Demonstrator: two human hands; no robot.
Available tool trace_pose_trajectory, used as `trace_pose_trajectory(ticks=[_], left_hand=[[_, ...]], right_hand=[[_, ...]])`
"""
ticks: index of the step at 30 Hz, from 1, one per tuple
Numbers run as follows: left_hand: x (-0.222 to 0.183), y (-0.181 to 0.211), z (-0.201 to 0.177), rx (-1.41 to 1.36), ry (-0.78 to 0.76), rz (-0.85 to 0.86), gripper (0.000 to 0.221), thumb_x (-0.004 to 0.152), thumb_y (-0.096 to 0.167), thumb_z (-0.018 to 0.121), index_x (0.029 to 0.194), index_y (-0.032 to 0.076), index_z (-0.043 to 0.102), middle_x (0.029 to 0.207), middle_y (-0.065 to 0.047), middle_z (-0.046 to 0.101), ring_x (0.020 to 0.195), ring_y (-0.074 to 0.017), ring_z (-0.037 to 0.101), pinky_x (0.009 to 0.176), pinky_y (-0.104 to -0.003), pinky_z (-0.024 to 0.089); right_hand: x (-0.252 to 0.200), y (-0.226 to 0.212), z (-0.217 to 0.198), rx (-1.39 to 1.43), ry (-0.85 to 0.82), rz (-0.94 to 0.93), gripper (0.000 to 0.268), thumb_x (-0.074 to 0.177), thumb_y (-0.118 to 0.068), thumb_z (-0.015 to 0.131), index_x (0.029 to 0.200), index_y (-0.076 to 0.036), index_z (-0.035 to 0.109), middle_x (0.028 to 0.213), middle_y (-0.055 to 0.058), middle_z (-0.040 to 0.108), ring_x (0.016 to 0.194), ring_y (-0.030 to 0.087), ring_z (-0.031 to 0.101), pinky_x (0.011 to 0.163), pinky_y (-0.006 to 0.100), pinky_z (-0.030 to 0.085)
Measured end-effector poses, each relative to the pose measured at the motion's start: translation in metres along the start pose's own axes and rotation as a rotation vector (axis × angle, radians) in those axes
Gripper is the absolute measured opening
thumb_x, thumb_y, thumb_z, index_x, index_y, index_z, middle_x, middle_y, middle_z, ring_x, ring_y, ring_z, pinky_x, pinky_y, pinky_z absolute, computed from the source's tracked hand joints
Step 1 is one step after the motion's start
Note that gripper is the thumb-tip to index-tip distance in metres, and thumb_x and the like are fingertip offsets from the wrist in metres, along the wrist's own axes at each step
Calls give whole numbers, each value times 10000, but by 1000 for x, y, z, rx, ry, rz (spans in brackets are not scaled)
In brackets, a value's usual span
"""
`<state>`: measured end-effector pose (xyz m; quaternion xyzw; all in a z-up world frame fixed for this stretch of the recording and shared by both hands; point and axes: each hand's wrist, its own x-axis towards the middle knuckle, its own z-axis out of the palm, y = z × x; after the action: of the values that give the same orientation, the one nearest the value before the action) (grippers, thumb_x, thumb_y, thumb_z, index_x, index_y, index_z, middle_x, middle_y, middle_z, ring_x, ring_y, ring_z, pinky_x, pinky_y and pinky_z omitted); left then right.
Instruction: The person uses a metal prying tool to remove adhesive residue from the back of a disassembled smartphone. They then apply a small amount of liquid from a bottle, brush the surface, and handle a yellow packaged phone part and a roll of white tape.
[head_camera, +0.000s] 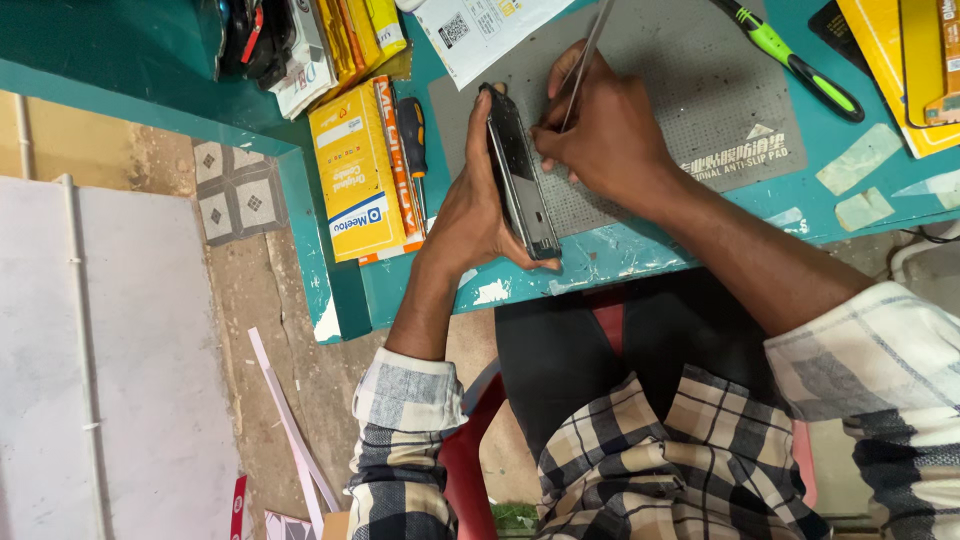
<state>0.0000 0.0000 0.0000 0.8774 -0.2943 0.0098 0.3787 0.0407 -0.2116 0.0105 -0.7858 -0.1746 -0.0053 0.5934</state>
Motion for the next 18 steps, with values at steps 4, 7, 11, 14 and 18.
trace_pose_trajectory(ticks=[4,7,11,14,18], left_hand=[[-2,-4,1,-21,-48,-99,1871,284,564,1074,1625,89,-142,1546,-243,509,1461,-440,519,1295,-469,389],[-2,-3,1,0,-39,-84,1868,277,555,1077,1614,88,-141,1541,-278,498,1447,-452,509,1278,-470,392],[-1,-2,1,21,-36,-71,1886,256,575,1069,1609,90,-152,1569,-298,451,1452,-463,493,1277,-473,386],[-1,-2,1,43,-17,-19,1884,249,577,1063,1601,99,-159,1616,-340,344,1459,-482,467,1270,-480,384],[-2,-3,1,23,-34,-73,1884,265,603,1055,1616,104,-160,1608,-295,412,1460,-460,502,1276,-477,409]], right_hand=[[-4,-6,0,-4,1,37,335,894,-11,767,1067,15,482,764,142,737,674,192,785,453,268,600],[-5,-9,-1,0,-1,26,328,896,-11,769,1060,18,487,754,138,738,674,194,784,458,271,595],[-11,-12,-2,36,-5,54,323,887,-12,767,1054,12,492,758,136,734,687,196,787,455,268,598],[-14,-14,-2,55,-10,76,309,894,-15,761,1048,10,495,757,134,734,696,197,790,461,270,600],[-15,-13,-2,39,-13,83,293,908,-19,751,1053,8,498,752,129,733,695,193,791,475,269,610]])
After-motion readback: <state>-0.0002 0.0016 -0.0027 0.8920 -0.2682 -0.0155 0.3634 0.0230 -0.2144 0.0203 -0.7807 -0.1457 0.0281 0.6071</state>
